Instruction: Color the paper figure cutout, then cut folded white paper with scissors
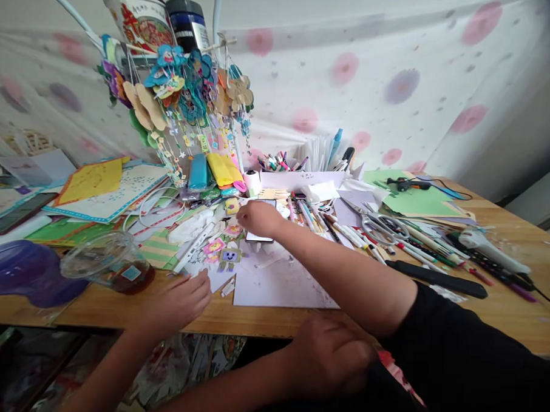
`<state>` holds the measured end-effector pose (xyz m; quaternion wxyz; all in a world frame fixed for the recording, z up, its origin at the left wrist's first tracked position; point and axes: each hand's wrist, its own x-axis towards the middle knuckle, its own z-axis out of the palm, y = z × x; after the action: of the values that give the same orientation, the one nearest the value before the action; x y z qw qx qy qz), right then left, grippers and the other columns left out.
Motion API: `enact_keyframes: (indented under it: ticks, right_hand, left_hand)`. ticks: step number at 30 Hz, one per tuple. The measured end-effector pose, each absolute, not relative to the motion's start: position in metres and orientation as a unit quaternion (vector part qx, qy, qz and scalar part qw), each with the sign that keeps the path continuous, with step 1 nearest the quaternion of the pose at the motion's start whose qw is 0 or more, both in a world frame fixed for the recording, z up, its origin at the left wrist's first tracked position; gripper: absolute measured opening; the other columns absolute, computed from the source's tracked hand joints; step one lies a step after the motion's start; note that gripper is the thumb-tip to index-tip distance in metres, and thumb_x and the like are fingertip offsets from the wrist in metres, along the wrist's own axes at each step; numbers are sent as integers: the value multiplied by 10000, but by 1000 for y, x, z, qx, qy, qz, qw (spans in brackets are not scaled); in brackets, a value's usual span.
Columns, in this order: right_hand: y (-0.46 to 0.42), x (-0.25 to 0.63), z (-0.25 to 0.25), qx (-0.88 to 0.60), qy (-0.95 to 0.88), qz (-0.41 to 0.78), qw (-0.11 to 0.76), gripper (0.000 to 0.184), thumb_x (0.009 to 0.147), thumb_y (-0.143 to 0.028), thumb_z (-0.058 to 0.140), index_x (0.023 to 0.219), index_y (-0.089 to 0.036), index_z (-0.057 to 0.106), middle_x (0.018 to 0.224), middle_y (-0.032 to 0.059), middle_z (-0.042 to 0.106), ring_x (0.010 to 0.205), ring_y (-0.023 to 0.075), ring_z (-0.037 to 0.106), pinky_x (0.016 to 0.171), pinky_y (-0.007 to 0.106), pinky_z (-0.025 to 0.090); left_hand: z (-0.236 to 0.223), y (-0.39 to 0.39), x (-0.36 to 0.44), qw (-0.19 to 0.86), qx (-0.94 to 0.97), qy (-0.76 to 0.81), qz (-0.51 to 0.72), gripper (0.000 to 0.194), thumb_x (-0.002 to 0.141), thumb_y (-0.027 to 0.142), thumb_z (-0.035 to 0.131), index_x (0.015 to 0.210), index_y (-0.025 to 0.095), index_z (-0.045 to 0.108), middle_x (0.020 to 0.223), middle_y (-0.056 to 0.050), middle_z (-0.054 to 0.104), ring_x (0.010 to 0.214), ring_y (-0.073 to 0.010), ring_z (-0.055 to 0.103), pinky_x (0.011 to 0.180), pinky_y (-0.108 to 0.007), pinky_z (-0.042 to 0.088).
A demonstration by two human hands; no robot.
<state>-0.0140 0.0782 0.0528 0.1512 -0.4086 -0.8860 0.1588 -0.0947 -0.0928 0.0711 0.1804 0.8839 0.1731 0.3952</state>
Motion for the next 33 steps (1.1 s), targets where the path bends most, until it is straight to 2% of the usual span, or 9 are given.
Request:
enact_keyframes:
  ticks: [3, 7, 9, 14, 17, 20, 23, 29, 33]
  right_hand:
    - [83, 34, 54, -422, -858, 165, 239, 191, 865, -219, 530, 936, -158, 697, 1022, 78, 695, 946, 203, 619, 833, 307, 446]
    - [84, 111, 43, -470, -800, 188, 323, 195, 825, -232, 525, 835, -151, 702, 758, 32, 702, 689, 150, 612, 641, 249, 435]
    - [82, 147, 36, -496, -769, 196, 352, 204, 805, -284, 544, 797, -152, 699, 652, 17, 666, 599, 143, 571, 567, 246, 409]
    - [79, 212, 18, -540, -704, 215, 409, 238, 788, -359, 550, 767, -160, 680, 590, 7, 623, 543, 141, 535, 517, 247, 394]
    - [81, 234, 8, -564, -663, 219, 440, 254, 796, -379, 528, 765, -164, 658, 575, 2, 608, 519, 141, 523, 504, 252, 393]
    - [85, 248, 0, -588, -628, 213, 464, 261, 800, -383, 514, 754, -163, 648, 556, -1, 586, 503, 143, 507, 494, 258, 381]
    - [88, 252, -5, -601, -615, 209, 465, 245, 795, -368, 526, 753, -165, 657, 566, 6, 599, 512, 152, 518, 501, 263, 385]
    - [83, 243, -5, -594, -655, 195, 423, 169, 787, -313, 553, 749, -205, 677, 629, 17, 665, 577, 177, 586, 553, 272, 413]
    - [81, 240, -4, -591, -675, 169, 408, 168, 796, -276, 536, 766, -199, 682, 674, 30, 686, 606, 177, 601, 579, 269, 414]
  left_hand:
    - [19, -89, -41, 174, 888, 159, 394, 268, 905, 279, 392, 885, 199, 647, 555, -24, 583, 504, -158, 548, 456, -272, 417]
    - [-29, -83, 28, 95, 901, 145, 398, 173, 813, 223, 448, 807, 170, 612, 530, -30, 581, 461, -150, 494, 453, -286, 374]
    - [-18, -74, 41, 76, 911, 132, 383, 162, 799, 217, 457, 770, 171, 610, 524, -24, 561, 460, -149, 482, 453, -288, 355]
    - [41, -27, 52, 57, 926, 184, 326, 168, 822, 185, 469, 770, 161, 627, 614, -50, 609, 567, -176, 553, 548, -301, 403]
    - [56, 18, 49, 91, 892, 299, 328, 153, 834, 208, 485, 805, 184, 633, 706, -50, 658, 637, -185, 591, 602, -296, 421]
    - [58, 72, 33, 155, 792, 478, 347, 151, 835, 272, 500, 872, 221, 637, 712, -7, 673, 610, -162, 600, 569, -257, 419]
    - [60, 123, 15, 92, 757, 592, 262, 177, 827, 280, 479, 921, 235, 622, 780, 5, 691, 685, -165, 626, 598, -247, 427]
    - [66, 195, 21, 40, 758, 631, 161, 240, 778, 223, 490, 976, 229, 627, 964, -54, 702, 865, -237, 637, 685, -299, 444]
    - [61, 221, 42, 17, 776, 625, 81, 321, 780, 337, 537, 1054, 196, 626, 1092, -127, 656, 992, -298, 605, 802, -368, 458]
